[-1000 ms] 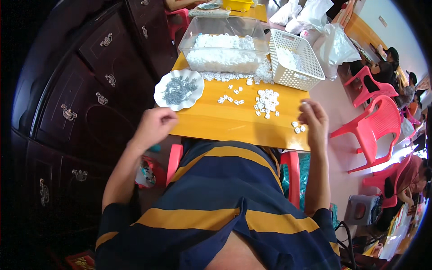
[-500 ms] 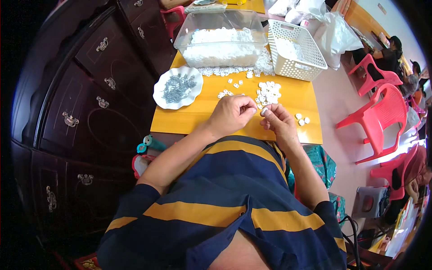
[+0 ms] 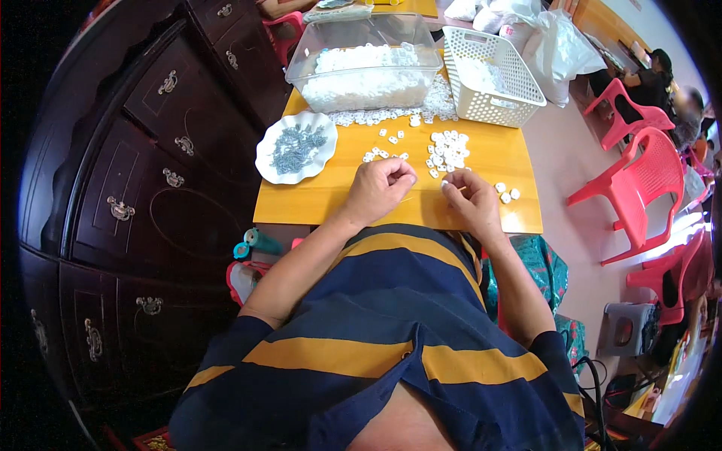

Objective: The person assembles small white plastic components by hand, picking up small metal pins from a plate and inserting them into the white parts before placing the completed pieces into a separate pile on the table.

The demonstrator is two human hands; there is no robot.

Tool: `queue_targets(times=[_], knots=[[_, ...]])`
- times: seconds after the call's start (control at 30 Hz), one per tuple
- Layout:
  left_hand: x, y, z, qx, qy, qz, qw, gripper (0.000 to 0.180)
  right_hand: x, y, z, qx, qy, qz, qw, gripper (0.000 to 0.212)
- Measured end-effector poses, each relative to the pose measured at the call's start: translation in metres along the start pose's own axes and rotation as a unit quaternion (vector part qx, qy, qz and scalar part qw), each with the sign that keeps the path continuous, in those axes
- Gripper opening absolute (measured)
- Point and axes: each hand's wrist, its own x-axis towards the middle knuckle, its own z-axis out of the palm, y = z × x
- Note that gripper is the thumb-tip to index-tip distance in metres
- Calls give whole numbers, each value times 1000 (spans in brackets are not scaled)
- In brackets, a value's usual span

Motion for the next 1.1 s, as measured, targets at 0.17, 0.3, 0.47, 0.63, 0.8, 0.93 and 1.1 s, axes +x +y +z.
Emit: queue_targets(times=[0.17,0.3,0.47,0.63,0.8,0.93,1.1], knots=[[-2,-24,-7,5,11,-28,1000,10,8,-1,6,-304,34,-137,942,13],[-6,-25,-11,24,2,-41,999,10,13,8,9,-308,39,-141,940,14],[-11,-28,-18,29,5,-34,999,11,23,20,-11,-300,120,-104,941,16],[-9,-31,-13,25,3,-29,999,11,33,12,-24,-293,125,-96,943,15],[-10,-31,-12,14,4,-47,999,12,37,9,-14,-303,81,-134,940,17],[-10,-32,-14,18,10,-42,999,12,41,2,5,-347,44,-100,932,20],[-14,-35,-17,10,-1,-44,999,10,43,9,16,-362,41,-65,929,21]])
